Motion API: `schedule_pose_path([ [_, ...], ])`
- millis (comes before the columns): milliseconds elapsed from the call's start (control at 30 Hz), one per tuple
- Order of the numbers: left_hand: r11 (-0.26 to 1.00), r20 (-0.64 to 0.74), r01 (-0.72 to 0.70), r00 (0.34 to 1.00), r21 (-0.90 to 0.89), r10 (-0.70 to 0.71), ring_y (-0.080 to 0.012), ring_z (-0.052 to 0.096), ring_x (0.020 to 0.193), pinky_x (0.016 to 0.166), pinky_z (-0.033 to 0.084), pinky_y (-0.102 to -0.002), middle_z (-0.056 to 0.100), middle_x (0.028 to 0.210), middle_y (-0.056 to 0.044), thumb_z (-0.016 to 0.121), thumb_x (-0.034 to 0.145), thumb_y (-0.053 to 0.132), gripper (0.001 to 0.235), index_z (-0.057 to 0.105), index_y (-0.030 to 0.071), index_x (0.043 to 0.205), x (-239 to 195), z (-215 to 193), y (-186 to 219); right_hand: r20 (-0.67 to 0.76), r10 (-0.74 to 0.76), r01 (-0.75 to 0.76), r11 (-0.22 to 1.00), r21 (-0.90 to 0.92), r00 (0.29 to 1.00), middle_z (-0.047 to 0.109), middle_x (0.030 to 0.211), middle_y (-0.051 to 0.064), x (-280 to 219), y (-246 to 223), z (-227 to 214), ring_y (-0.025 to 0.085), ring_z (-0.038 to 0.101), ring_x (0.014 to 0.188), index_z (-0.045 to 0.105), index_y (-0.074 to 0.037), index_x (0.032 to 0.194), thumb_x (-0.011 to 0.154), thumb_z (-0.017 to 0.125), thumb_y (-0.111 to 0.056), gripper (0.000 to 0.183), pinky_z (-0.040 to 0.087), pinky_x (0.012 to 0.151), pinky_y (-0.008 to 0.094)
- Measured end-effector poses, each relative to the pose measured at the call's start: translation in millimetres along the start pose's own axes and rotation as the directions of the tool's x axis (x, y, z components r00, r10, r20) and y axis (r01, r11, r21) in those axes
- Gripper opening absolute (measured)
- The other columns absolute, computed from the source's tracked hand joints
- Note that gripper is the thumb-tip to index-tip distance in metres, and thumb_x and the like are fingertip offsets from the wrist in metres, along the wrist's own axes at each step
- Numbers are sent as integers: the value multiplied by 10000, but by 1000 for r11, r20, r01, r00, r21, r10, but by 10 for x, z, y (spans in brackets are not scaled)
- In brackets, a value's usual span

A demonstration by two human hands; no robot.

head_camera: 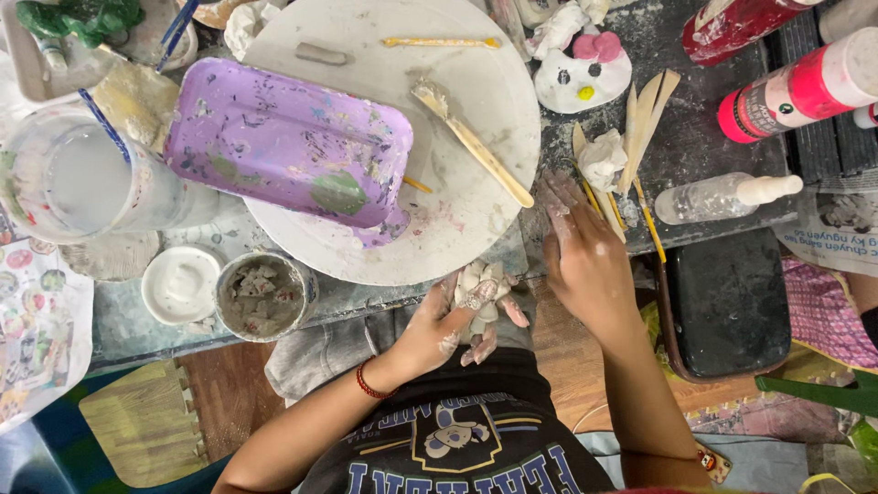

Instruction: The person kneads and shapes a lump of gray clay with both hands, repeatedly rolling, pressing, and smoothing the material. They occasionally wipe excess clay from their fingers and continue to refine the shape of the clay mass.

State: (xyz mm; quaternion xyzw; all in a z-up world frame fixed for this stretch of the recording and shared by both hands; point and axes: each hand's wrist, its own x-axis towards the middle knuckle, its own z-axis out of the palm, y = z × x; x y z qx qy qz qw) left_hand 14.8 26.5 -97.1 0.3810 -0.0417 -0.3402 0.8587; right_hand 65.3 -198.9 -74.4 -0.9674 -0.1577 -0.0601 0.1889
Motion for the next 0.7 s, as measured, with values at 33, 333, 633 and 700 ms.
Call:
schedule_pose_path([
  [33, 1000, 32, -19, 999, -23, 20, -184, 567, 593, 471, 450, -261, 682, 1096, -219, 377, 1112, 37, 264, 417, -53, 1357, 4, -15, -6, -40, -44, 43, 999, -15, 998, 646, 1306, 265, -22, -24, -52, 415, 665, 1174, 517, 42, 1452, 865, 607, 49, 594, 558, 1021, 480],
  [333, 996, -4, -14, 1000, -94, 13, -192, 539, 548, 443, 431, -280, 688, 1067, -220, 423, 1136, 182, 323, 453, -81, 1321, 43, -34, -16, -27, -104, 103, 993, -52, 994, 613, 1402, 220, -134, -142, -105, 368, 590, 1327, 571, 27, 1352, 803, 623, 62, 552, 528, 1045, 443],
  [633, 995, -24, -21, 1000, -93, 19, -188, 530, 540, 440, 427, -276, 683, 1058, -200, 429, 1131, 215, 358, 488, -63, 1348, 45, -10, 30, 18, -190, 190, 963, -189, 982, 592, 1428, 245, -296, -244, -77, 373, 563, 1363, 554, 83, 1378, 898, 695, -194, 572, 487, 1121, 453],
  [700, 993, -38, -23, 999, -117, 18, -195, 538, 536, 425, 424, -277, 680, 1061, -196, 440, 1122, 205, 340, 482, -55, 1337, 52, -25, -21, 51, -188, 194, 956, -221, 981, 581, 1434, 266, -218, -362, -169, 382, 553, 1365, 544, 118, 1371, 901, 677, -287, 635, 473, 1121, 455],
])
